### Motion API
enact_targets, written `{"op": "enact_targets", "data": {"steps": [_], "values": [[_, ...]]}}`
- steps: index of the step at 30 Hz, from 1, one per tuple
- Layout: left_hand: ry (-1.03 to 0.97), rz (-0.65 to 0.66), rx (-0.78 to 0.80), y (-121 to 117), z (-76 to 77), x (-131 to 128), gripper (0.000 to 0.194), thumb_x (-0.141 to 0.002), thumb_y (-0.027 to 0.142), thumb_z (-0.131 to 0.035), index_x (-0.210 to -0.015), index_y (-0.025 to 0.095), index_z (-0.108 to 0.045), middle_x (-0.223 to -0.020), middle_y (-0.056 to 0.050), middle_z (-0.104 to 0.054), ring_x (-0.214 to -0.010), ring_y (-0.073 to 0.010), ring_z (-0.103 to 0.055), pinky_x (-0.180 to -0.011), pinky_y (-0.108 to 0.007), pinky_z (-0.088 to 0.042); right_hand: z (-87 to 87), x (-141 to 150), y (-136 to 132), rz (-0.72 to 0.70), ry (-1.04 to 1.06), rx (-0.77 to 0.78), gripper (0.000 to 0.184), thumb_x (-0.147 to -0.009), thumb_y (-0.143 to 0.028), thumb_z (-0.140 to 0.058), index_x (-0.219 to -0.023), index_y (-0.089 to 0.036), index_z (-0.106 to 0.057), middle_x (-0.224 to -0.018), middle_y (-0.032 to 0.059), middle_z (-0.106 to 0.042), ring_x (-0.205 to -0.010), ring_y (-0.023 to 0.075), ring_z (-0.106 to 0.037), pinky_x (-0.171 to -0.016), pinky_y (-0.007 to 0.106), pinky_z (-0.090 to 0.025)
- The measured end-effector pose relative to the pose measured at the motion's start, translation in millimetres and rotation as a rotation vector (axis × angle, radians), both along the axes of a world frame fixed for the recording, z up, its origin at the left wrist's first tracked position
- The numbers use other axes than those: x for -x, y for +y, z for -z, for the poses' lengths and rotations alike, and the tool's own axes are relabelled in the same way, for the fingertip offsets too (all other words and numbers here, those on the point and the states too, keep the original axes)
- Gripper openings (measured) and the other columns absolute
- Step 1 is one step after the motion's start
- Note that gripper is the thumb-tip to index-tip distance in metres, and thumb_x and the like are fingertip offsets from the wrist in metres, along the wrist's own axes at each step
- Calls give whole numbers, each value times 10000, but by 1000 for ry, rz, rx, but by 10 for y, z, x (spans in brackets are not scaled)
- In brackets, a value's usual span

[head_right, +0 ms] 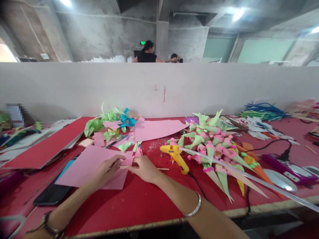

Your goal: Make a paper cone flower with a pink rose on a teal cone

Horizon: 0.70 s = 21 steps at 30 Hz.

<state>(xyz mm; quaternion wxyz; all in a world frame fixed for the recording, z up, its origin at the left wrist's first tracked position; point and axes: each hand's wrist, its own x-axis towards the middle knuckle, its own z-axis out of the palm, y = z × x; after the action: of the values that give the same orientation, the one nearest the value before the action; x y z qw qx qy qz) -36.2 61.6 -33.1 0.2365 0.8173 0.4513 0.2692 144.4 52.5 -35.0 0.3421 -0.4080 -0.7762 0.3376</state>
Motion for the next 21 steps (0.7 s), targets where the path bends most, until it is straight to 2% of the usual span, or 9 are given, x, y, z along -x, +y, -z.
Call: {"op": "enact_targets", "data": {"steps": [4,9,14,16,21], "values": [[-24,-25,7,18,7,-5,262,-826,320,-317,-918,172,-513,-583,43,-477,-509,-86,-404,-493,-176,-309,-45,-6,-33,-40,-1,50,375,-775,-465,-472,-692,-124,-603,-507,-19,-493,-475,80,-434,-472,187,-318],[-108,0,49,37,6,-6,268,-804,360,-384,-931,160,-510,-524,65,-394,-492,-81,-363,-474,-174,-288,-66,-11,-35,-43,-54,28,403,-807,-438,-431,-586,-124,-555,-474,-27,-455,-457,73,-429,-462,182,-311],[-178,-29,264,34,17,-15,424,-814,478,-310,-623,143,-486,-475,48,-410,-424,-74,-365,-426,-186,-286,-83,-18,-13,-21,-177,-63,332,-844,-328,-390,-664,-132,-589,-531,-14,-490,-496,79,-413,-458,183,-275],[-182,1,311,23,14,-11,448,-818,488,-300,-590,142,-470,-473,45,-422,-414,-69,-365,-419,-186,-281,-89,-23,-14,-34,-209,-97,340,-854,-327,-370,-706,-132,-606,-551,-7,-506,-512,84,-416,-473,190,-275],[-195,56,308,4,-2,6,426,-815,470,-334,-572,143,-460,-447,54,-404,-401,-58,-349,-415,-179,-273,-79,-25,-20,-40,-278,-178,380,-855,-369,-366,-730,-117,-622,-559,12,-536,-496,86,-417,-470,202,-258]]}}
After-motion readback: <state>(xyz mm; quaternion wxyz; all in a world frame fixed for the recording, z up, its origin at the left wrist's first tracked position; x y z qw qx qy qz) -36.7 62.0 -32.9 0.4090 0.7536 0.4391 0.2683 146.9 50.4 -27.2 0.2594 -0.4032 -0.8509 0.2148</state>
